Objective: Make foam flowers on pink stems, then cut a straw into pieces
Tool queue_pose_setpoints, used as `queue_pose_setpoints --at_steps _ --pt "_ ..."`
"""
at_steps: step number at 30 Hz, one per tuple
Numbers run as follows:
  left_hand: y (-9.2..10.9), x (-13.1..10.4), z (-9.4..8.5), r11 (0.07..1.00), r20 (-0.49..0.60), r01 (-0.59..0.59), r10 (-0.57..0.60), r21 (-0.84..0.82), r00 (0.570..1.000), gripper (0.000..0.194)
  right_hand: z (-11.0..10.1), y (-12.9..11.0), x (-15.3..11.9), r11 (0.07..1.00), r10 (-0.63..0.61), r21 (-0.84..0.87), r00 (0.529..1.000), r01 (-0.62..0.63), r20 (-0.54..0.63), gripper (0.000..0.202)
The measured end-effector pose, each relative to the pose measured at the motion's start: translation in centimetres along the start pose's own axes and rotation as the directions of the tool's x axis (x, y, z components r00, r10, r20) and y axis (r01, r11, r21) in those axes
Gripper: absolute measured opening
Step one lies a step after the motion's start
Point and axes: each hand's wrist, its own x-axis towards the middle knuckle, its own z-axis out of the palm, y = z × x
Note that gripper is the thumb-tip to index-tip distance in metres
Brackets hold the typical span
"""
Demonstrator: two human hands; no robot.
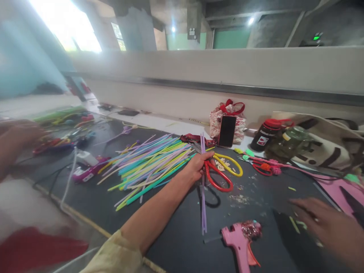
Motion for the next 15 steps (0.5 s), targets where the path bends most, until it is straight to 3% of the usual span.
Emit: queue_pose_setpoints --at_steps 5,8,11,15 --pt "-0.4 -1.0 3.5 0.991 0.107 -0.023 0.009 0.135 0.994 0.026 1.6 -6.3 4.0 0.999 -0.026 0.045 1.000 0.026 0.003 0.041" --pt "-0.1 -1.3 5.3 0.980 0.158 -0.063 0.033 0.189 0.987 0.024 2.8 -8.2 5.9 0.995 -0.033 0.092 0.996 0.025 0.078 0.058" --pt "0.4 -1.5 6.2 0.969 0.215 -0.093 0.043 0.230 0.976 0.029 3.5 -7.9 6.8 0.983 0.055 0.163 0.985 -0.082 0.165 0.064" --pt "1.0 -1.5 5.8 0.986 0.238 -0.074 0.037 0.152 0.971 0.024 3.2 -5.2 6.8 0.942 0.230 0.197 0.950 -0.272 0.213 0.065"
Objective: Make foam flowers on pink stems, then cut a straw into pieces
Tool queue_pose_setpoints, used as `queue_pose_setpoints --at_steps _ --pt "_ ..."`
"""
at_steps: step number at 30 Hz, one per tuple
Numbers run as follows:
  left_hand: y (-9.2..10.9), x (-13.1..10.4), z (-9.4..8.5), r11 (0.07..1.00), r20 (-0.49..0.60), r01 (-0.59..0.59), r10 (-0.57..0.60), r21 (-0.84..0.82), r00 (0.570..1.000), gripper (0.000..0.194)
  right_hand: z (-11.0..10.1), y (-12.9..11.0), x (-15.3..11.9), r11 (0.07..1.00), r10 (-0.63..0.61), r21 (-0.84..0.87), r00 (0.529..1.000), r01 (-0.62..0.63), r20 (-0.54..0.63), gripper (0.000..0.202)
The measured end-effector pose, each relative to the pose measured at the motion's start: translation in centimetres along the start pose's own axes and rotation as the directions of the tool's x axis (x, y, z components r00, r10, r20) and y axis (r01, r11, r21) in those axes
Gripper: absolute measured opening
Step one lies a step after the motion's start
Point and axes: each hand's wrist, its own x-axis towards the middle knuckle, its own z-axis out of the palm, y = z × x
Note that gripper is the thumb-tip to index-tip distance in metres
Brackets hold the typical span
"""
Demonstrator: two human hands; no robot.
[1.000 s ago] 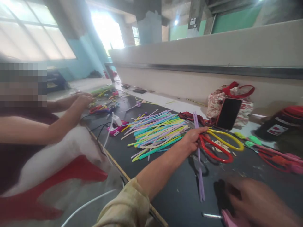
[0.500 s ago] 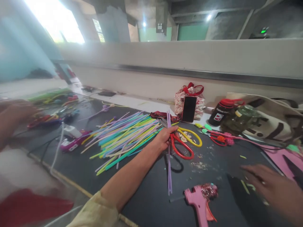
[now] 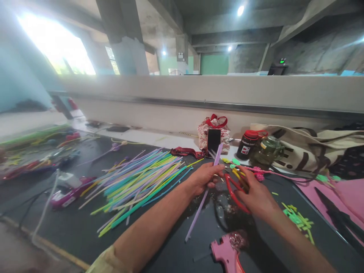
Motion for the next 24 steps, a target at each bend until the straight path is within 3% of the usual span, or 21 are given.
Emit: queue_pose_setpoints --at_steps 4,9,13,19,24 --pt "-0.2 -0.5 -2.0 0.998 0.011 0.056 -0.057 0.022 0.998 0.019 -1.2 3.0 -1.0 0.984 0.157 -0.078 0.987 -0.158 -0.014 0.066" --pt "-0.9 -2.0 -4.9 0.985 0.088 0.102 -0.115 0.140 0.989 0.026 -1.8 6.2 -3.8 0.940 0.219 -0.281 0.974 -0.196 0.051 0.064" --pt "-1.4 -2.8 -6.4 0.973 0.014 0.141 -0.146 0.184 0.989 0.033 -1.6 8.0 -5.3 0.900 0.201 -0.406 0.978 -0.161 0.057 0.063" --pt "-2.5 -2.9 -6.5 0.969 -0.092 0.192 -0.179 0.156 0.980 0.035 -0.5 9.3 -5.2 0.879 0.157 -0.469 0.981 -0.086 0.113 0.061" --pt "-3.2 -3.5 -6.1 0.974 -0.038 0.175 -0.171 0.143 0.985 0.028 -0.4 8.9 -4.5 0.848 0.163 -0.525 0.978 -0.072 0.129 0.053"
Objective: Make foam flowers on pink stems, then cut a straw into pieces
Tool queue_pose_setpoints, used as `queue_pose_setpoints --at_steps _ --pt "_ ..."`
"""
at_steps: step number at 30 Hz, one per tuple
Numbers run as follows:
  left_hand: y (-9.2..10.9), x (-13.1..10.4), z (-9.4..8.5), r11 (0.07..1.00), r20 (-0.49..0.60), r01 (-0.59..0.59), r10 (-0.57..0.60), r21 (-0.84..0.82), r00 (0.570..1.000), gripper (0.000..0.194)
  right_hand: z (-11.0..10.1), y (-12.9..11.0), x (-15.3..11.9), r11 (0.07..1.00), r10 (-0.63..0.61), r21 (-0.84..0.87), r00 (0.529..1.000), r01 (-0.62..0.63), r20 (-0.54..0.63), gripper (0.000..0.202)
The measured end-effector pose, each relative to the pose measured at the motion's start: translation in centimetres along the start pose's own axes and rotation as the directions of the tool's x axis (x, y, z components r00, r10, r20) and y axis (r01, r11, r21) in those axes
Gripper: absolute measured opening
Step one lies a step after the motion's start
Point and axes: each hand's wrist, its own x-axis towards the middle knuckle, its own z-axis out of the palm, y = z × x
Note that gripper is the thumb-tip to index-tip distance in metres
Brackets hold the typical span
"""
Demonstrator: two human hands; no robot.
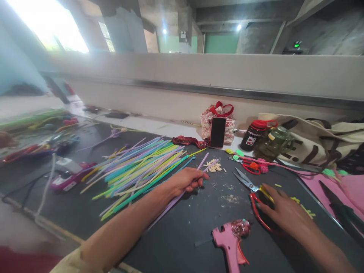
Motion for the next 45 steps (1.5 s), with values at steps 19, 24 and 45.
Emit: queue_pose_setpoints --at_steps 19,24,45 --pt "0.7 -1.2 -1.0 0.830 -0.198 0.045 0.080 0.556 0.977 0.036 -5.8 -7.9 5.3 0.330 -0.187 0.942 0.974 -0.058 0.125 0.015" --pt "1.7 -1.3 -4.7 0.285 -0.307 0.206 0.377 0.936 0.874 0.020 -5.8 -7.1 5.3 0.335 -0.170 0.941 0.979 -0.045 0.108 0.016" --pt "3.1 1.6 5.5 1.000 0.163 0.000 0.000 0.004 0.987 0.018 -6.9 -7.4 4.2 0.613 -0.353 0.488 0.768 0.621 -0.535 0.018"
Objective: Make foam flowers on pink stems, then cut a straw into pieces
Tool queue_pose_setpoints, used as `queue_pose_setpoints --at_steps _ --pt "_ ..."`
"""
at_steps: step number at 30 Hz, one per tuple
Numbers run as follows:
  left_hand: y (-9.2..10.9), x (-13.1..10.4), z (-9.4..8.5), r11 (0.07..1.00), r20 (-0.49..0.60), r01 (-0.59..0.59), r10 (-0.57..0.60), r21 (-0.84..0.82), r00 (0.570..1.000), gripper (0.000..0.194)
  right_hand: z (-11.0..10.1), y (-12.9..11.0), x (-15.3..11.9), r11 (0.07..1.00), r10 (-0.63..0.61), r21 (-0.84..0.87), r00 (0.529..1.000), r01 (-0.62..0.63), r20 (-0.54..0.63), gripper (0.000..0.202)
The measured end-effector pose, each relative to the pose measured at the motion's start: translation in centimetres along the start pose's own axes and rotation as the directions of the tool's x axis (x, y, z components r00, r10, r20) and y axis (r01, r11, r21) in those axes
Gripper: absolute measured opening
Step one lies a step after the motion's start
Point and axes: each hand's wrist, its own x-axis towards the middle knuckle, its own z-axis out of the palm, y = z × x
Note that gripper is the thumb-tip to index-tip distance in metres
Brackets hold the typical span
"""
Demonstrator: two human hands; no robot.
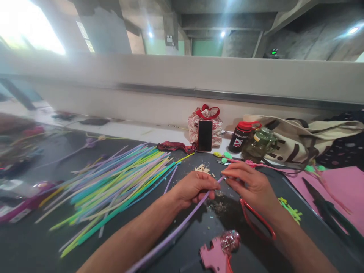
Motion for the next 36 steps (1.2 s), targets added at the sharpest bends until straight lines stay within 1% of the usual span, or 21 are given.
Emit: queue_pose_setpoints --at_steps 1,3,6,9,13,19,24,31,34,36 --pt "-0.1 0.0 -0.1 1.000 0.020 0.005 -0.005 -0.016 1.000 0.018 0.1 0.0 0.0 0.997 -0.052 -0.049 0.998 0.053 0.026 0.018" --pt "-0.2 -0.1 -0.1 0.999 0.050 0.012 -0.010 -0.036 0.999 0.018 0.5 -0.1 -0.2 0.983 -0.117 -0.134 0.991 0.124 0.058 0.017" --pt "-0.2 -0.2 0.0 0.999 0.073 0.018 -0.014 -0.050 0.997 0.019 0.8 -0.1 -0.3 0.944 -0.158 -0.287 0.986 0.165 0.049 0.015" --pt "-0.3 -0.2 -0.1 0.999 0.056 0.016 -0.014 -0.048 0.998 0.022 0.8 -0.1 -0.4 0.895 -0.192 -0.402 0.980 0.195 0.048 0.018" --pt "-0.6 0.2 -0.3 1.000 0.016 0.011 -0.011 -0.015 1.000 0.025 0.7 0.0 -0.5 0.864 -0.234 -0.441 0.969 0.245 0.081 0.018" --pt "-1.4 1.1 -0.5 1.000 -0.024 0.007 -0.007 -0.005 1.000 0.022 0.7 0.1 -0.5 0.872 -0.177 -0.443 0.977 0.210 0.115 0.016" --pt "-1.4 1.1 -0.6 1.000 -0.049 0.010 -0.008 0.027 0.999 0.023 0.8 -0.2 -0.5 0.900 -0.134 -0.394 0.979 0.184 0.150 0.019" --pt "-0.7 0.8 -0.4 0.999 -0.082 -0.004 0.008 0.047 0.997 0.016 1.0 0.2 -0.6 0.984 -0.004 -0.174 0.987 0.033 0.164 0.017" --pt "-0.8 0.9 -0.3 0.998 -0.078 -0.031 0.035 0.050 0.996 0.014 1.1 -0.2 -0.5 0.993 0.077 -0.096 0.988 -0.065 0.130 0.016" --pt "-1.1 1.0 -0.3 0.998 -0.077 -0.047 0.050 0.032 0.996 0.015 1.5 -0.4 -0.5 0.986 0.162 -0.048 0.982 -0.158 0.093 0.015"
